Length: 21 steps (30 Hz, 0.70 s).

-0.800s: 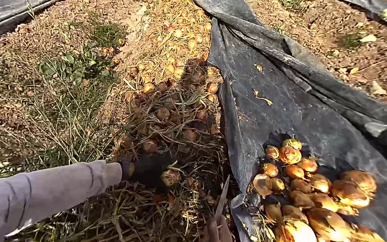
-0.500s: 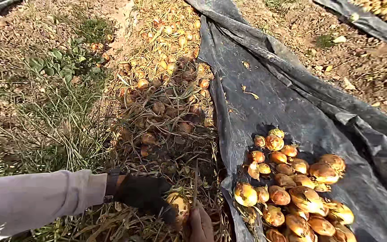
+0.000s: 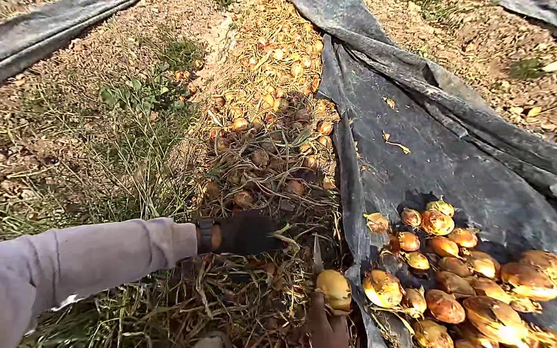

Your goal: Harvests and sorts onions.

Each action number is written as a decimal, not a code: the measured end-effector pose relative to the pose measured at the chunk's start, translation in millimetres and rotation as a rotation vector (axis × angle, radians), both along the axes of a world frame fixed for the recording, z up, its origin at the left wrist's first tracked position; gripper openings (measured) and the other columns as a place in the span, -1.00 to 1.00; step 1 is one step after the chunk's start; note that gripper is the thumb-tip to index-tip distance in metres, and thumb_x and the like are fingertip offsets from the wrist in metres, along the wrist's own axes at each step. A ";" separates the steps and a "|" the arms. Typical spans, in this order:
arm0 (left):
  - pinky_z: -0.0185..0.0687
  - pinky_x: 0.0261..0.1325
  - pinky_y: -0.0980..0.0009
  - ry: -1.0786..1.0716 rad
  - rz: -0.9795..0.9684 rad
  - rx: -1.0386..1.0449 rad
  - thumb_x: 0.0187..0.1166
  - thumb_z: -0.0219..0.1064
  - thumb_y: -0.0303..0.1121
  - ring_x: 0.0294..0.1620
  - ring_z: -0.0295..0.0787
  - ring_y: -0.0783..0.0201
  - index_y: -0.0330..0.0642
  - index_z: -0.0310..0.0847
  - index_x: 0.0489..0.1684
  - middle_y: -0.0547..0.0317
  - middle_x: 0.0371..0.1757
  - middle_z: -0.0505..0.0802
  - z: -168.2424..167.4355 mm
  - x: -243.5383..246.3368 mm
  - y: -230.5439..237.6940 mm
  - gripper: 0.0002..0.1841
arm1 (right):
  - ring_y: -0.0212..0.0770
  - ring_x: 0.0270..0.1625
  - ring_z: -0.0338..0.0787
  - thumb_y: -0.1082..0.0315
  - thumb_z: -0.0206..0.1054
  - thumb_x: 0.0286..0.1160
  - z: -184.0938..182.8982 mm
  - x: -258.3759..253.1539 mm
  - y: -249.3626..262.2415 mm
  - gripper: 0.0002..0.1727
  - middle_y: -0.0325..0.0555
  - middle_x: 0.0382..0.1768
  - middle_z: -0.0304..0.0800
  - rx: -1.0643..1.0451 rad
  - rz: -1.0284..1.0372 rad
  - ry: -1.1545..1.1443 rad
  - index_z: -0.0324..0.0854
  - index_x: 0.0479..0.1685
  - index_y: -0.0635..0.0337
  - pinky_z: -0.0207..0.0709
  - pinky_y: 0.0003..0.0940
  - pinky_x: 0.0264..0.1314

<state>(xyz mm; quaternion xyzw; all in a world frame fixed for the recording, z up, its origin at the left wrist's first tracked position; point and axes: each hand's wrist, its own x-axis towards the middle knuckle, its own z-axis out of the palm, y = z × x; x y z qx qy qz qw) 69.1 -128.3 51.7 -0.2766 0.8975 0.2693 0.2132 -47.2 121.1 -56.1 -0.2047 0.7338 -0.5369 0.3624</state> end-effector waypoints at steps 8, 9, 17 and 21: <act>0.67 0.05 -0.35 -0.404 0.148 -0.175 0.61 0.11 0.38 0.08 0.81 -0.19 -0.02 0.76 0.08 -0.09 -0.02 0.85 -118.6 25.0 -59.7 -0.36 | -0.40 -0.78 0.33 -0.06 -0.29 0.87 -18.7 -53.2 11.0 -0.45 -0.39 -0.75 0.29 0.001 -0.060 -0.075 0.41 -0.37 0.08 0.38 -0.39 -0.75; 0.66 0.04 -0.37 -0.413 0.137 -0.144 0.59 0.09 0.41 0.07 0.81 -0.20 -0.02 0.77 0.04 -0.09 -0.04 0.86 -131.0 25.0 -56.8 -0.33 | -0.37 -0.77 0.35 -0.09 -0.23 0.85 -25.9 -47.4 9.5 -0.44 -0.36 -0.73 0.32 0.040 -0.007 -0.065 0.47 -0.31 0.12 0.40 -0.34 -0.73; 0.65 0.12 -0.28 -0.352 0.007 0.214 0.68 0.21 0.20 -0.02 0.82 -0.10 -0.18 0.77 0.00 -0.10 -0.13 0.85 -160.1 20.5 -90.4 -0.44 | -0.35 -0.80 0.34 -0.21 -0.17 0.80 -39.8 -43.6 5.5 -0.42 -0.35 -0.74 0.30 0.101 0.081 -0.159 0.50 -0.22 0.09 0.38 -0.34 -0.79; 0.74 0.00 -0.04 -0.133 0.072 0.328 0.71 0.24 0.12 -0.19 0.83 0.12 -0.18 0.78 -0.08 0.05 -0.24 0.87 -122.4 13.7 -64.8 -0.51 | -0.29 -0.78 0.36 -0.38 -0.09 0.69 -43.4 -38.7 1.4 -0.33 -0.30 -0.71 0.34 0.107 0.087 -0.160 0.53 -0.21 0.08 0.39 -0.29 -0.77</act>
